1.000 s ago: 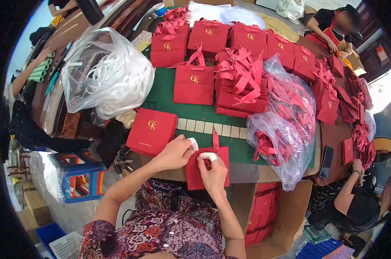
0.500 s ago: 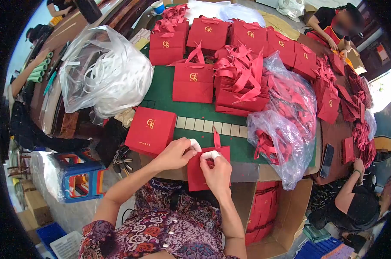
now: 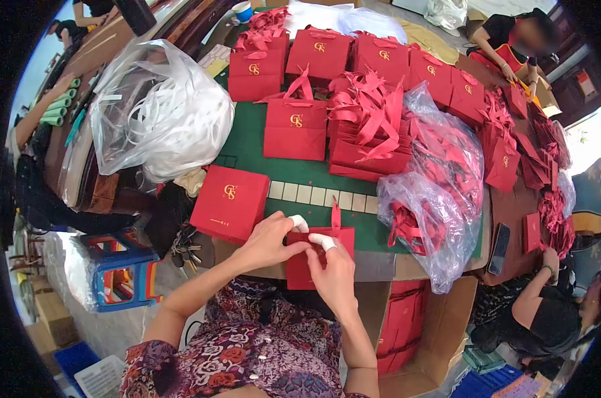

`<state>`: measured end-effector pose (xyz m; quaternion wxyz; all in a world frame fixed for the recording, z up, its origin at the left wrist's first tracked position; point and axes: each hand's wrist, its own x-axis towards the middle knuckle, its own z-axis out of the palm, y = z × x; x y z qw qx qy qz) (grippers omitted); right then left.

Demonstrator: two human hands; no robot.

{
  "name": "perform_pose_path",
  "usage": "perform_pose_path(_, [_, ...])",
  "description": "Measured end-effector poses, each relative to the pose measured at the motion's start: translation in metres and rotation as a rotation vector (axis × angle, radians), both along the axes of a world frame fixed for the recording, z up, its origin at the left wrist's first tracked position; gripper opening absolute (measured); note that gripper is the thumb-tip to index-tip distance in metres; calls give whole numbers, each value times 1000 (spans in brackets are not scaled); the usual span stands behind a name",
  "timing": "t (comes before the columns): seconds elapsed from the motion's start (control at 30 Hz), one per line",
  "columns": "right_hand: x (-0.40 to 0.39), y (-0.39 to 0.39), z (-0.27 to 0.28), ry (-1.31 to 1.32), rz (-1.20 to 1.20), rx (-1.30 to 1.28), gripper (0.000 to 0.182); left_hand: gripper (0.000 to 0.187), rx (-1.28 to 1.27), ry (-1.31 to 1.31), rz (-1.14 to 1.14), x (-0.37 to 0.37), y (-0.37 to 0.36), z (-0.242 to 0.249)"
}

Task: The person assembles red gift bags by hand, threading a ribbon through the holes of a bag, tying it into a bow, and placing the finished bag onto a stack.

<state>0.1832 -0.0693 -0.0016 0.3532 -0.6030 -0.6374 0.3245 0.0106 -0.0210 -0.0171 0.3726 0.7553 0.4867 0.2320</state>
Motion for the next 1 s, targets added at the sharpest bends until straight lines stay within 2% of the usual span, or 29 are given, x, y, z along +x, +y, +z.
perform_pose_path(0.17, [11, 22, 9, -123, -4, 152, 11, 27, 44, 21, 24, 6, -8, -3])
perform_pose_path(0.23, [17, 30, 4, -202, 145, 52, 12, 27, 67, 28, 25, 9, -12, -3])
perform_pose_path(0.3, [19, 36, 0, -212, 159, 46, 13, 25, 203, 39, 48, 12, -16, -3])
perform_pose_path(0.43, [33, 52, -14, -152, 325, -43, 18, 23, 276, -36, 47, 14, -19, -13])
perform_pose_path(0.5, [40, 60, -12, -134, 384, -75, 21, 22, 344, -35, -37, 12, -18, -14])
perform_pose_path(0.57, [46, 68, 0, -84, 482, -386, 26, 22, 388, -54, -98, 8, -15, -16])
perform_pose_path(0.6, [47, 71, -2, -28, 519, -370, 25, 22, 428, -70, -158, 5, -14, -17])
perform_pose_path(0.7, [53, 80, 4, 0, 565, -479, 20, 24, 444, -72, -200, 3, -12, -18])
perform_pose_path(0.83, [54, 79, -2, 80, 559, -391, 20, 22, 452, -145, -209, 2, -9, -14])
perform_pose_path(0.93, [51, 80, 4, 63, 531, -536, 20, 21, 418, -205, -177, 2, -9, -12])
perform_pose_path(1.0, [50, 79, 2, 157, 518, -609, 20, 22, 269, -255, -108, 2, -9, -16])
